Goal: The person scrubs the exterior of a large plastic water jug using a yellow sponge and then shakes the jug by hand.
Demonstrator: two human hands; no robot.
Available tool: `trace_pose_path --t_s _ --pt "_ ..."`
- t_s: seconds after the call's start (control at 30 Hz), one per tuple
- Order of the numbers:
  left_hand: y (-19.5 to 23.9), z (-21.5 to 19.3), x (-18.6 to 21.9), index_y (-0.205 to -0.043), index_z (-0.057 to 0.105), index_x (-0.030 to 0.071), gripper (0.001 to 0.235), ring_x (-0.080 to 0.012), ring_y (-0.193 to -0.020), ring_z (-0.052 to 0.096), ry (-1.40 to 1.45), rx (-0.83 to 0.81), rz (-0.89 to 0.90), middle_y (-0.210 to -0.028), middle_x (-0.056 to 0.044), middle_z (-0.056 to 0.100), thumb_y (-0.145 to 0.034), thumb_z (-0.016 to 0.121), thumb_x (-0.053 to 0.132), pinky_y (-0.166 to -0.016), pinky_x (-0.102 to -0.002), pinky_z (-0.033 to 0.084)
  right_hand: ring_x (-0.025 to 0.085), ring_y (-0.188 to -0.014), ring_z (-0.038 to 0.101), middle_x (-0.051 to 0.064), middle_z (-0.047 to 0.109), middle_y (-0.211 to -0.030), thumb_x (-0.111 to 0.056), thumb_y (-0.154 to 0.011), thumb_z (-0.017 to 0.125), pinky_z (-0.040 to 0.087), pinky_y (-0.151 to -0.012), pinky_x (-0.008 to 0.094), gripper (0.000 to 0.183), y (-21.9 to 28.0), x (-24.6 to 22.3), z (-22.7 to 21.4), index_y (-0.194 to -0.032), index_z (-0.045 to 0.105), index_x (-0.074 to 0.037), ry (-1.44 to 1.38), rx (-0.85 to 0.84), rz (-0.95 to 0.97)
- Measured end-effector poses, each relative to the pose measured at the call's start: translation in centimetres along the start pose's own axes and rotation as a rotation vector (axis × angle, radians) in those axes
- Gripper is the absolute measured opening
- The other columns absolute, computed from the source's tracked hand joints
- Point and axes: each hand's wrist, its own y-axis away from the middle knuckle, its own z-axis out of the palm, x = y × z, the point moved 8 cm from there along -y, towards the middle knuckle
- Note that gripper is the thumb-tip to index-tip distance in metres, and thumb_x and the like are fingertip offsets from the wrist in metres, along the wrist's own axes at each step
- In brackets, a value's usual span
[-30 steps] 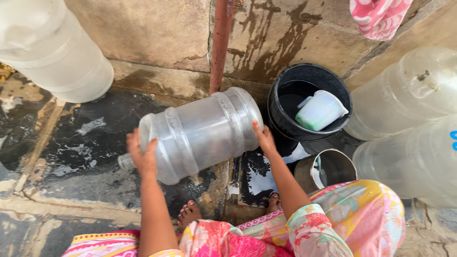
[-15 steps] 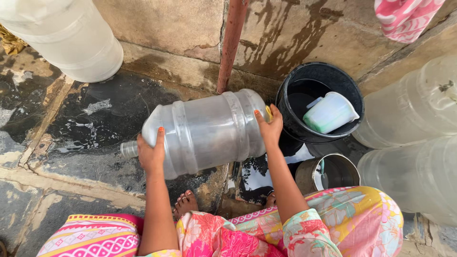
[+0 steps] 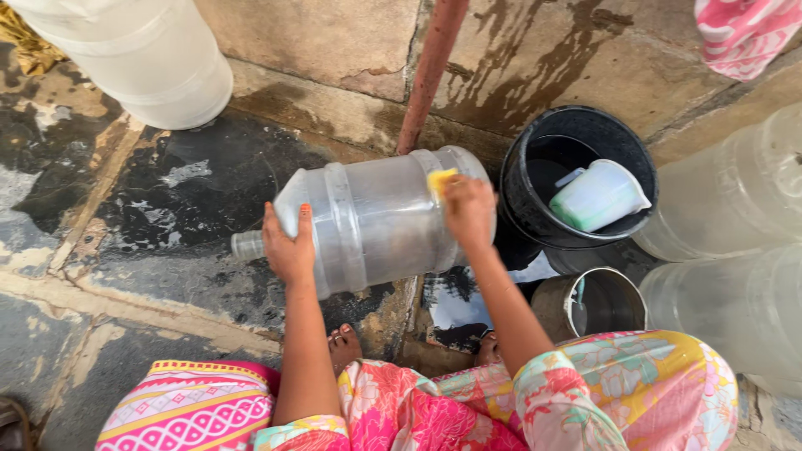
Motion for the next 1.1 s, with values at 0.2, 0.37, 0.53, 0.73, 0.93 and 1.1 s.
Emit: trace_pose_path --t_s 0.2,0.37,0.53,0.73,0.93,1.1 --pt "-0.3 -0.1 0.3 -0.154 0.045 0.018 0.087 -0.0407 -0.134 0.053 -0.024 -0.016 -0.099 -0.152 -0.016 0.050 -0.085 0.067 0.066 -0.104 -0.054 0.047 0.042 -0.159 0.034 0.021 0.044 -0.169 -0.010 -0.100 0.065 0.019 -0.132 0.058 0.069 2.2 -3.8 3.1 -0.160 0.036 0.003 0.377 0.239 -0.154" --pt "-0.5 0.3 0.0 -0.155 0.045 0.020 0.086 -0.0413 -0.135 0.053 -0.021 -0.004 -0.081 -0.152 -0.016 0.051 -0.087 0.066 0.067 -0.104 -0.055 0.048 0.042 -0.158 0.015 0.023 0.030 -0.166 -0.052 -0.103 0.053 0.010 -0.128 0.060 0.082 10.9 -17.6 6.8 -0.163 0.022 -0.005 -0.101 -0.039 -0.413" --pt "-0.9 0.8 -0.6 -0.155 0.043 0.022 0.087 -0.0425 -0.135 0.051 -0.034 -0.035 -0.084 -0.153 -0.016 0.050 -0.085 0.065 0.070 -0.102 -0.056 0.048 0.039 -0.153 0.020 0.019 0.036 -0.159 -0.074 -0.094 0.036 0.009 -0.123 0.059 0.088 7.0 -14.0 8.0 -0.151 0.034 -0.007 0.320 -0.563 -0.310" --pt "-0.9 0.9 -0.3 -0.156 0.043 0.027 0.084 -0.0430 -0.135 0.051 -0.070 -0.038 -0.113 -0.154 -0.017 0.048 -0.087 0.062 0.072 -0.101 -0.058 0.050 0.043 -0.141 0.045 0.024 0.053 -0.145 -0.060 -0.106 0.042 0.015 -0.123 0.063 0.080 -3.4 -8.6 3.0 -0.155 0.039 0.003 0.097 -0.058 -0.158" --pt "-0.4 0.5 0.0 -0.153 0.046 0.028 0.082 -0.0414 -0.134 0.053 -0.060 0.000 -0.098 -0.153 -0.015 0.050 -0.086 0.062 0.072 -0.100 -0.057 0.049 0.042 -0.131 0.049 0.025 0.054 -0.140 -0.066 -0.102 0.025 0.037 -0.112 0.051 0.079 -7.1 -15.0 16.6 -0.144 0.048 -0.003 -0.254 -0.539 -0.053" --pt "-0.4 0.4 0.0 -0.153 0.046 0.029 0.078 -0.0407 -0.134 0.053 -0.072 0.004 -0.126 -0.153 -0.015 0.050 -0.088 0.059 0.070 -0.101 -0.055 0.049 0.037 -0.123 0.063 0.023 0.068 -0.128 -0.064 -0.109 0.016 0.046 -0.107 0.052 0.082 -8.5 -16.2 19.6 -0.114 0.068 0.000 -0.153 -0.916 0.167"
